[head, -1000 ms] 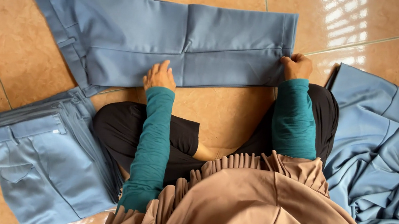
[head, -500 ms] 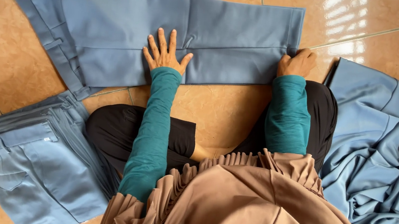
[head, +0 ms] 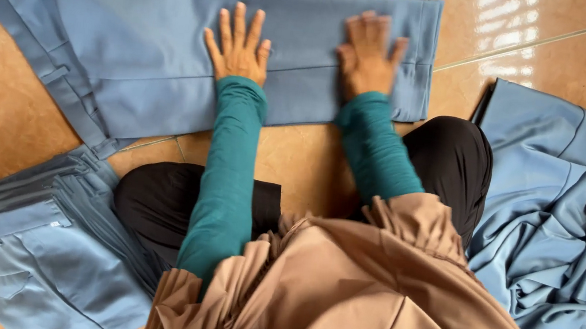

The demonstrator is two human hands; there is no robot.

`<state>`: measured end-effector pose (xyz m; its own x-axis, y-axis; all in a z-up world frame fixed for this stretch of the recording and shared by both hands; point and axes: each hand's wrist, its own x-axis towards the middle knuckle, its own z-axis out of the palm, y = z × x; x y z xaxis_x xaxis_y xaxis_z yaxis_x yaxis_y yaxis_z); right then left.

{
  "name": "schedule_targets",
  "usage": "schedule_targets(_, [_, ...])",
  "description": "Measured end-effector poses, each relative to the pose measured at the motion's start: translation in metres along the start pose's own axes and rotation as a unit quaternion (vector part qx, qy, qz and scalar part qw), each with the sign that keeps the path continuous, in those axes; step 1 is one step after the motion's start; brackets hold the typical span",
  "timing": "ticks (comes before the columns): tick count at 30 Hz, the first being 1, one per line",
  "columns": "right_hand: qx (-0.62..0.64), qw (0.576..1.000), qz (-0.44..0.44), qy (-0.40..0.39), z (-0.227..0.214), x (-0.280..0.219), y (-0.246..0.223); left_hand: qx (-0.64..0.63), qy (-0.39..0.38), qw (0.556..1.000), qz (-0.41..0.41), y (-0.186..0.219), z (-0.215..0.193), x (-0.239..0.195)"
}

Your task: The person sits on the floor and folds several pairs of light blue trousers by hand. They smooth the fabric, fold the legs, and fold the trousers in half before stacking them.

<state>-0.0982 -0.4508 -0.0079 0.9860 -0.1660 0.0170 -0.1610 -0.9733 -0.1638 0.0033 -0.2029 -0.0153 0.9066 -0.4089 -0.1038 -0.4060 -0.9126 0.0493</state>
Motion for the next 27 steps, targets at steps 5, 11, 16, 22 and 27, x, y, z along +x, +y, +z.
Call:
schedule_targets(5, [0.009, 0.955, 0.293, -0.045, -0.017, -0.002, 0.083, -0.030, -0.026, 0.999, -0.036, -0.018, -0.021, 0.002])
schedule_targets(11, [-0.058, 0.970, 0.235, -0.013, -0.029, -0.009, 0.033, 0.018, -0.019, 0.999, -0.035, 0.037, -0.047, -0.024])
schedule_targets(16, [0.015, 1.000, 0.026, -0.009, -0.015, -0.035, -0.002, 0.042, 0.030, 0.999, 0.001, 0.082, -0.004, -0.056])
schedule_targets(22, [0.037, 0.960, 0.275, -0.043, -0.006, -0.024, 0.072, 0.055, 0.032, 0.995, -0.073, 0.059, 0.004, -0.071])
schedule_targets(27, [0.061, 0.930, 0.363, -0.004, 0.045, -0.048, 0.137, 0.032, 0.072, 0.989, -0.123, 0.044, 0.035, -0.089])
